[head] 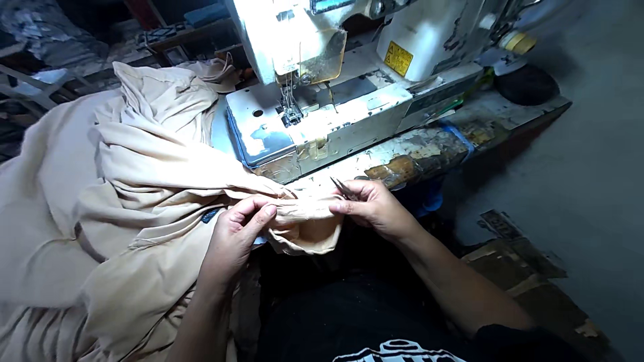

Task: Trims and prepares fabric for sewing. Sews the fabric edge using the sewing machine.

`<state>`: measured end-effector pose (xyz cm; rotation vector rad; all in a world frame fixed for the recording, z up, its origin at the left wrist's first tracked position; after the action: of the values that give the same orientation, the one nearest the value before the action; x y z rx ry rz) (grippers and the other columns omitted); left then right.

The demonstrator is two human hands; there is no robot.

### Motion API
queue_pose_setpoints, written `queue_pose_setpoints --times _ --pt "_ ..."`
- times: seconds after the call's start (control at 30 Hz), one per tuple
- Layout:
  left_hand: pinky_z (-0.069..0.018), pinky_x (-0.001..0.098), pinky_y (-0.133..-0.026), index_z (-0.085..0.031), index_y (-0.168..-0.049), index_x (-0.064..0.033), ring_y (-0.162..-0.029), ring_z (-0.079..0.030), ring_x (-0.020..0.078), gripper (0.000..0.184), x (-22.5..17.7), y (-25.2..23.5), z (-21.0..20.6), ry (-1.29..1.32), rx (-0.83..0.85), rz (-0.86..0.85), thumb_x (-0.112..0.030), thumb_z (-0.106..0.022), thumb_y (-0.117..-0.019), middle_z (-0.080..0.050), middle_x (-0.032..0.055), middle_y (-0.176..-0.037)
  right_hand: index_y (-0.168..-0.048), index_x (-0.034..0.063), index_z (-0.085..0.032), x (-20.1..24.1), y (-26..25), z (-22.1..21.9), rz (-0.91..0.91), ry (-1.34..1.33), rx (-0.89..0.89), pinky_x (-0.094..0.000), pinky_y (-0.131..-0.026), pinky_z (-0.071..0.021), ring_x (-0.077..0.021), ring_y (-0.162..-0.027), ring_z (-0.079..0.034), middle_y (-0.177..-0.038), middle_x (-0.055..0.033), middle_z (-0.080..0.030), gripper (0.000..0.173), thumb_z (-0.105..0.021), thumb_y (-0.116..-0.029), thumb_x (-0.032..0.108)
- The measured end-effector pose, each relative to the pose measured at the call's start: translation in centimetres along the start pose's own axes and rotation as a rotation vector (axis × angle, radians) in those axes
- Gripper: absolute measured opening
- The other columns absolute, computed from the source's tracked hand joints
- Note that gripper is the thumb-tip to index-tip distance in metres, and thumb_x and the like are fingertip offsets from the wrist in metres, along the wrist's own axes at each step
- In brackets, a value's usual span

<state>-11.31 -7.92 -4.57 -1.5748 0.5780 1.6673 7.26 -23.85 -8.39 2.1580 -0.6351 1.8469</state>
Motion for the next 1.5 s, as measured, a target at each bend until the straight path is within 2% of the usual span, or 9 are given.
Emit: queue_pose_setpoints --times 0.17,0.33,0.53,0.67,0.93,1.1,1.23,1.37,1.5 --pt "-0.0552 0.0157 -0.068 -0.068 -0.105 -0.0136 -0.073 -0.064 -0.0015 0.017 -2.6 -1.8 -0.7 -0.075 -0.081 -0.164 -0.010 -0.052 -0.1051 -0.068 -0.0079 -0.086 -0.085 0.0102 -0.070 0.8 0.0 -1.0 0.057 0.129 0.013 -0.0109 -0.050 -0.0383 0.0067 -0.053 -0.048 -0.068 0.0097 -0.062 0.011 -0.072 -0.0937 0.016" --pt "-0.0517 0.0165 -0.075 -0.076 -0.102 -0.0074 -0.082 -0.062 0.0002 0.016 -5.6 -7.3 -0.3 -0.677 -0.155 -0.547 -0.018 -0.064 -0.0999 -0.065 -0.0020 -0.090 -0.084 0.0092 -0.069 1.0 -1.2 -2.5 0.106 -0.024 0.007 -0.0117 -0.049 -0.0365 0.0058 -0.052 -0.046 -0.066 0.0094 -0.059 0.013 -0.067 -0.0964 0.014" --pt "-0.0485 0.0456 -0.068 -0.069 -0.090 -0.0075 -0.077 -0.062 0.0212 0.023 -4.0 -13.8 -0.4 -1.014 -0.056 -0.360 -0.024 -0.057 -0.0996 -0.061 0.0053 -0.081 -0.078 0.0097 -0.067 -0.4 -4.0 -1.9 0.117 -0.115 -0.077 -0.0122 -0.045 -0.0343 0.0057 -0.049 -0.044 -0.062 0.0100 -0.056 0.019 -0.063 -0.0960 0.010" --pt "-0.0511 0.0614 -0.084 -0.071 -0.107 0.0010 -0.101 -0.069 0.0382 0.029 -3.6 -18.5 -1.0 -1.027 -0.058 -0.399 -0.025 -0.061 -0.0967 -0.071 0.0214 -0.102 -0.076 0.0122 -0.063 0.1 -6.1 -1.4 0.124 -0.144 -0.165 -0.0109 -0.042 -0.0335 0.0071 -0.044 -0.041 -0.059 0.0121 -0.052 0.019 -0.062 -0.0943 0.006" --pt "-0.0430 0.0627 -0.102 -0.064 -0.121 0.0094 -0.120 -0.060 0.0457 0.049 -2.6 -21.6 -0.3 -1.021 -0.024 -0.434 -0.031 -0.066 -0.0930 -0.065 0.0321 -0.120 -0.082 0.0033 -0.068 0.3 -6.7 -2.8 0.173 -0.150 -0.298 -0.0118 -0.046 -0.0432 0.0051 -0.048 -0.051 -0.064 0.0057 -0.064 0.013 -0.063 -0.0948 0.003" --pt "-0.0497 0.0532 -0.097 -0.068 -0.118 -0.0023 -0.111 -0.067 0.0263 0.042 -3.1 -20.4 0.0 -0.900 0.004 -0.401 -0.031 -0.075 -0.0876 -0.071 0.0165 -0.111 -0.079 0.0058 -0.066 -0.3 -5.0 -3.0 0.195 -0.195 -0.268 -0.0109 -0.046 -0.0431 0.0062 -0.048 -0.051 -0.063 0.0084 -0.062 0.016 -0.063 -0.0948 0.004" --pt "-0.0442 0.0599 -0.102 -0.063 -0.125 0.0034 -0.121 -0.061 0.0378 0.051 -3.1 -20.7 -0.6 -0.967 -0.037 -0.324 -0.032 -0.073 -0.0904 -0.066 0.0253 -0.122 -0.077 0.0079 -0.065 -0.2 -6.0 -2.9 0.183 -0.177 -0.278 -0.0117 -0.043 -0.0376 0.0065 -0.045 -0.044 -0.059 0.0102 -0.054 0.018 -0.062 -0.0949 0.006" --pt "-0.0428 0.0661 -0.098 -0.064 -0.120 0.0090 -0.118 -0.060 0.0493 0.050 -1.8 -22.6 -0.4 -1.080 -0.065 -0.421 -0.033 -0.064 -0.0941 -0.065 0.0331 -0.119 -0.082 0.0012 -0.069 0.3 -7.5 -3.0 0.166 -0.212 -0.333 -0.0120 -0.043 -0.0399 0.0038 -0.045 -0.050 -0.064 0.0011 -0.067 0.016 -0.062 -0.0954 0.000" --pt "-0.0435 0.0627 -0.102 -0.063 -0.126 0.0045 -0.121 -0.061 0.0411 0.052 -2.5 -21.5 -0.2 -0.974 0.001 -0.349 -0.034 -0.070 -0.0911 -0.066 0.0276 -0.122 -0.084 0.0028 -0.067 0.4 -4.9 -3.7 0.170 -0.091 -0.195 -0.0124 -0.048 -0.0463 0.0049 -0.053 -0.057 -0.068 0.0054 -0.066 0.015 -0.060 -0.0969 0.006"
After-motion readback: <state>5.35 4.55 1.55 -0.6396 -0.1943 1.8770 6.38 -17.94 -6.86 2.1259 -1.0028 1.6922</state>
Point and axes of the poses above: each hand's wrist, its own y-axis away from the middle knuckle, its own z-axis out of the back of the hand, x = y × z, the point moved 3 cm from there along -y, towards the middle knuckle
